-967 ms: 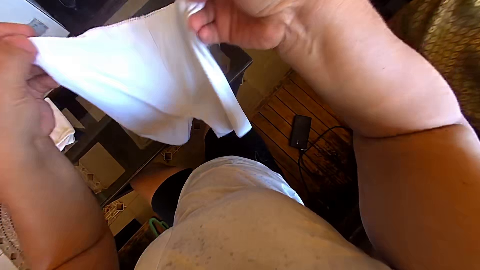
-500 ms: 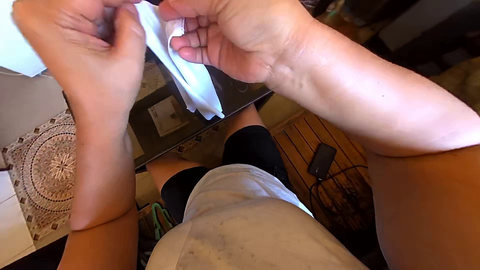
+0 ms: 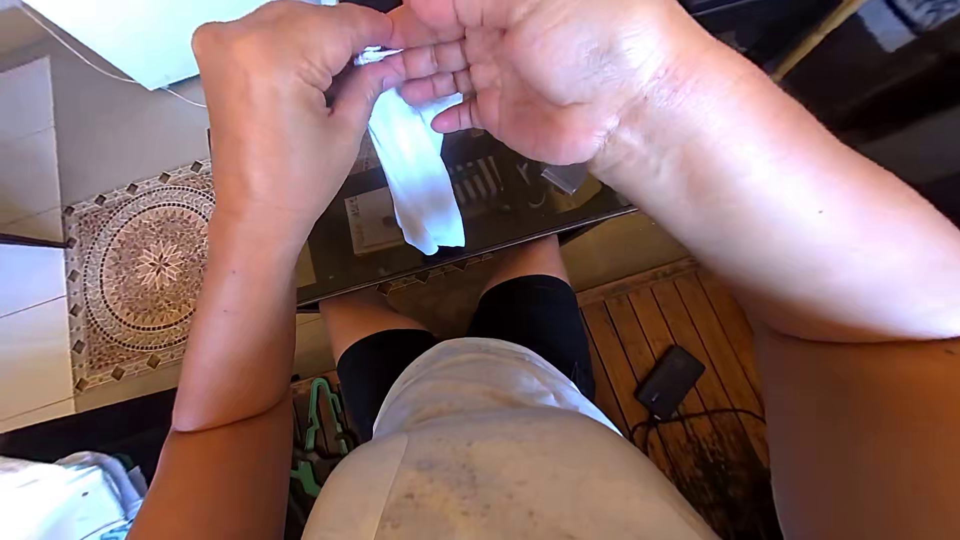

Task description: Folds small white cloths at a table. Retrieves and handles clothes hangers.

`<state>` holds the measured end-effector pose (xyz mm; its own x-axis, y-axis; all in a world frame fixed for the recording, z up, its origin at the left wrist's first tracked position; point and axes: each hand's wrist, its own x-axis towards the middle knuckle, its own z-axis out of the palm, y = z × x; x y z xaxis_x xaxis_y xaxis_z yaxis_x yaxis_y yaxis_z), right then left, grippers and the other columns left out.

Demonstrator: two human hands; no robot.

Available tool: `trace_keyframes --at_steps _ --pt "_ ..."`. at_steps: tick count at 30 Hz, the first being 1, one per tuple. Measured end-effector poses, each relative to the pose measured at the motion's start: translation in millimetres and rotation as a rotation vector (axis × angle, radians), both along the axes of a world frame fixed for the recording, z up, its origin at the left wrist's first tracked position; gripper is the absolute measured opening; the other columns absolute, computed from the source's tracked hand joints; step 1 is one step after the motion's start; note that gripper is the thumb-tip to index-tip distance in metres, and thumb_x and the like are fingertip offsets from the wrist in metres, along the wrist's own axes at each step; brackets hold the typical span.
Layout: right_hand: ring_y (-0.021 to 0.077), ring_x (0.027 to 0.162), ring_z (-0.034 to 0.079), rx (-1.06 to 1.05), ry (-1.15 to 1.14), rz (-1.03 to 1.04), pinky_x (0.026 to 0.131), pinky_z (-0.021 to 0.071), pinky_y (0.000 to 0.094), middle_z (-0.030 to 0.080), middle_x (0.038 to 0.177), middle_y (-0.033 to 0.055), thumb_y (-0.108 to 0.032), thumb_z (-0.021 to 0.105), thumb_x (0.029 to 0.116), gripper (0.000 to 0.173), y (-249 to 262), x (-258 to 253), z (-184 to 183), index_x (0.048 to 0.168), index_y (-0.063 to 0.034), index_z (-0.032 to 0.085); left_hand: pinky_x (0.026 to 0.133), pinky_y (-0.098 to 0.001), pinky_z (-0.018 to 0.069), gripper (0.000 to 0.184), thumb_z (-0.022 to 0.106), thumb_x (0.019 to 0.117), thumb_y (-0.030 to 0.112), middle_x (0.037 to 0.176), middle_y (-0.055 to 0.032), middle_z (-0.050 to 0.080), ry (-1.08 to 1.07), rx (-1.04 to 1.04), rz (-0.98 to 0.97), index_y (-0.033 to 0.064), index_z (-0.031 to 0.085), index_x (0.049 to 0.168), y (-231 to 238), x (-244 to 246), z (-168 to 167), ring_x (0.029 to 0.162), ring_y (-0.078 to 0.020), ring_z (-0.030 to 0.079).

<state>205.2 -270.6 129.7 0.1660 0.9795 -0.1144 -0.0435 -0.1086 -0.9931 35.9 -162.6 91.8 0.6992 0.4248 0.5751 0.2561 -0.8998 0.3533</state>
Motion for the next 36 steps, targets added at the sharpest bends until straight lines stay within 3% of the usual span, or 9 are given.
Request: trace_keyframes --at_steps 5,8,10,17,21,24,27,31,36 --pt "0.0067 0.067 0.060 -0.072 -0.692 0.260 0.061 0.0521 0.0255 0.063 0.085 0.0000 -0.025 0.055 0.1067 0.026 11.9 8.6 -14.5 0.120 -0.0072 0.067 0.082 -0.0121 0.0475 0.026 0.063 0.1027 0.028 0.099 -0.0019 0.073 -0.054 -0.056 -0.014 0.0061 0.076 0.111 14.0 -18.9 5.8 0.087 0.0065 0.062" --pt "0.0369 0.090 0.064 -0.093 -1.193 0.376 0.082 0.0480 0.0589 0.067 0.100 0.0215 -0.023 0.059 0.1048 0.027 17.1 22.1 -26.3 0.119 -0.0012 0.066 0.081 -0.0111 0.0501 0.024 0.066 0.1007 0.027 0.099 0.0029 0.072 -0.094 -0.108 -0.064 0.0060 0.075 0.109 22.8 -44.7 10.5 0.087 0.0085 0.062" --pt "0.0453 0.104 0.065 0.025 -1.307 0.328 0.092 0.0460 0.0653 0.068 0.111 0.0262 -0.020 0.056 0.1054 0.028 13.7 28.9 -24.1 0.123 -0.0002 0.065 0.080 -0.0110 0.0507 0.025 0.067 0.1002 0.026 0.100 0.0034 0.072 -0.074 -0.132 -0.070 0.0049 0.074 0.110 30.7 -62.8 9.6 0.086 0.0086 0.062" --pt "-0.0118 0.073 0.057 0.541 -0.909 0.286 0.068 0.0486 0.0086 0.065 0.082 -0.0110 -0.023 0.067 0.0947 0.013 35.8 50.5 -8.8 0.092 -0.0112 0.068 0.085 -0.0210 0.0595 0.038 0.070 0.0927 0.011 0.102 0.0150 0.072 -0.165 -0.597 -0.220 0.0072 0.063 0.130 68.2 -82.1 -1.3 0.090 0.0008 0.069" --pt "-0.0024 0.066 0.056 0.338 -0.769 0.230 0.065 0.0497 0.0156 0.060 0.078 -0.0028 -0.001 0.066 0.0916 0.012 77.3 62.4 -38.8 0.097 -0.0042 0.056 0.081 -0.0209 0.0580 0.024 0.068 0.0919 0.005 0.095 0.0032 0.072 -0.005 -0.676 0.006 0.0008 0.069 0.115 87.0 -54.5 -23.7 0.083 0.0003 0.067" --pt "0.0267 0.090 0.068 0.181 -0.973 0.114 0.088 0.0545 0.0426 0.070 0.104 0.0203 0.002 0.064 0.0954 0.035 98.8 68.5 -56.3 0.130 0.0033 0.059 0.085 -0.0295 0.0539 0.020 0.064 0.0980 0.008 0.101 -0.0118 0.071 0.138 -0.526 0.205 -0.0034 0.070 0.113 103.2 -26.5 -37.6 0.087 -0.0098 0.065" --pt "0.0403 0.101 0.071 0.388 -1.159 -0.122 0.092 0.0518 0.0566 0.073 0.107 0.0246 -0.002 0.056 0.0978 0.024 109.3 75.8 -66.8 0.114 0.0039 0.072 0.099 -0.0380 0.0513 0.023 0.055 0.1011 0.006 0.111 -0.0229 0.071 0.006 -0.210 0.232 -0.0066 0.072 0.111 109.0 -9.3 -36.0 0.106 -0.0267 0.068" --pt "0.0377 0.094 0.073 0.576 -1.169 -0.183 0.085 0.0539 0.0545 0.074 0.101 0.0230 -0.002 0.052 0.0976 0.024 115.3 83.1 -68.4 0.107 0.0032 0.073 0.110 -0.0430 0.0457 0.021 0.059 0.0969 0.006 0.115 -0.0266 0.070 -0.096 -0.070 0.047 -0.0073 0.073 0.104 118.5 -13.1 -28.5 0.122 -0.0365 0.063" --pt "0.0044 0.081 0.065 0.570 -0.866 -0.014 0.079 0.0535 0.0202 0.071 0.093 0.0108 -0.001 0.058 0.0968 0.016 92.9 89.1 -64.4 0.104 0.0044 0.071 0.112 -0.0376 0.0466 0.020 0.062 0.0960 0.010 0.116 -0.0185 0.072 -0.104 -0.289 -0.032 -0.0065 0.071 0.103 98.2 -32.5 -33.0 0.126 -0.0244 0.063"
